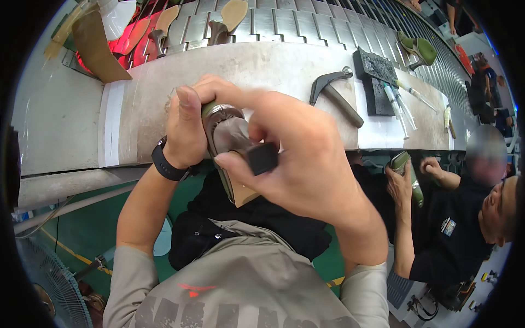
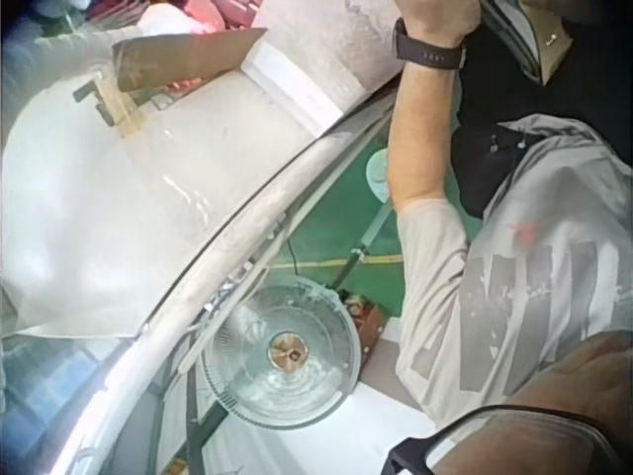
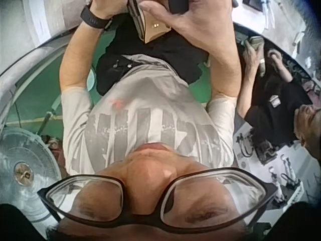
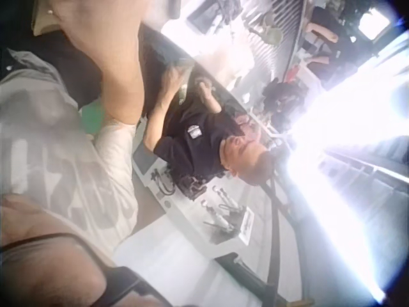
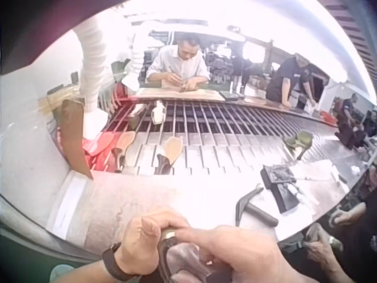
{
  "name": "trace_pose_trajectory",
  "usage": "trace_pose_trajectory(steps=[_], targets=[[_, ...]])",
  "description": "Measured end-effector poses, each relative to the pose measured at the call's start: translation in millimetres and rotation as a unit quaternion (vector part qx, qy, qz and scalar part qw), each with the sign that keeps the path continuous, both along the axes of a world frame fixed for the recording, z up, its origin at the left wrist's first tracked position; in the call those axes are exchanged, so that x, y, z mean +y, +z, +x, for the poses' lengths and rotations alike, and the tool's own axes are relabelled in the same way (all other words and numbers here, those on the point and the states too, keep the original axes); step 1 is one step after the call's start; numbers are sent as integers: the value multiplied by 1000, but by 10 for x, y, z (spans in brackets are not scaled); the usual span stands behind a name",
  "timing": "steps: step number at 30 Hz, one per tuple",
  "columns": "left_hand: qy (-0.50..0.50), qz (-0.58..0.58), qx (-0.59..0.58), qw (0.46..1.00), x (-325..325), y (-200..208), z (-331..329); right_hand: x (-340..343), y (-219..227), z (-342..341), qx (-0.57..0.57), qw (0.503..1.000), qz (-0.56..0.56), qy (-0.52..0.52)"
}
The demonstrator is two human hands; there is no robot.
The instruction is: The person attaches a sole to a heeled shoe by hand, taps the edges with a hammer, and applies liquid along the shoe seam using a syringe.
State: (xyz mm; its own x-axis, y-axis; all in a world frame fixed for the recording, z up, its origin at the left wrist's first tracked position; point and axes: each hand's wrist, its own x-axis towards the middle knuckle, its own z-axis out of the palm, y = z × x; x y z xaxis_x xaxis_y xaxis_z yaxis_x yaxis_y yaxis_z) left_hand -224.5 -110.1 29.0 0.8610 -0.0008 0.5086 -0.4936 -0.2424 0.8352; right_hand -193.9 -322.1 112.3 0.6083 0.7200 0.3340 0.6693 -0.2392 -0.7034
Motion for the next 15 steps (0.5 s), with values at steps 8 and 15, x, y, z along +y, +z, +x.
trace_pose_trajectory(steps=[8,15], targets=[[27,-47,53,997,108,-62,-74,-43,-158,-307,-245,968,37,32],[17,-44,61,997,103,-78,-75,152,-406,-223,-319,944,89,3]])
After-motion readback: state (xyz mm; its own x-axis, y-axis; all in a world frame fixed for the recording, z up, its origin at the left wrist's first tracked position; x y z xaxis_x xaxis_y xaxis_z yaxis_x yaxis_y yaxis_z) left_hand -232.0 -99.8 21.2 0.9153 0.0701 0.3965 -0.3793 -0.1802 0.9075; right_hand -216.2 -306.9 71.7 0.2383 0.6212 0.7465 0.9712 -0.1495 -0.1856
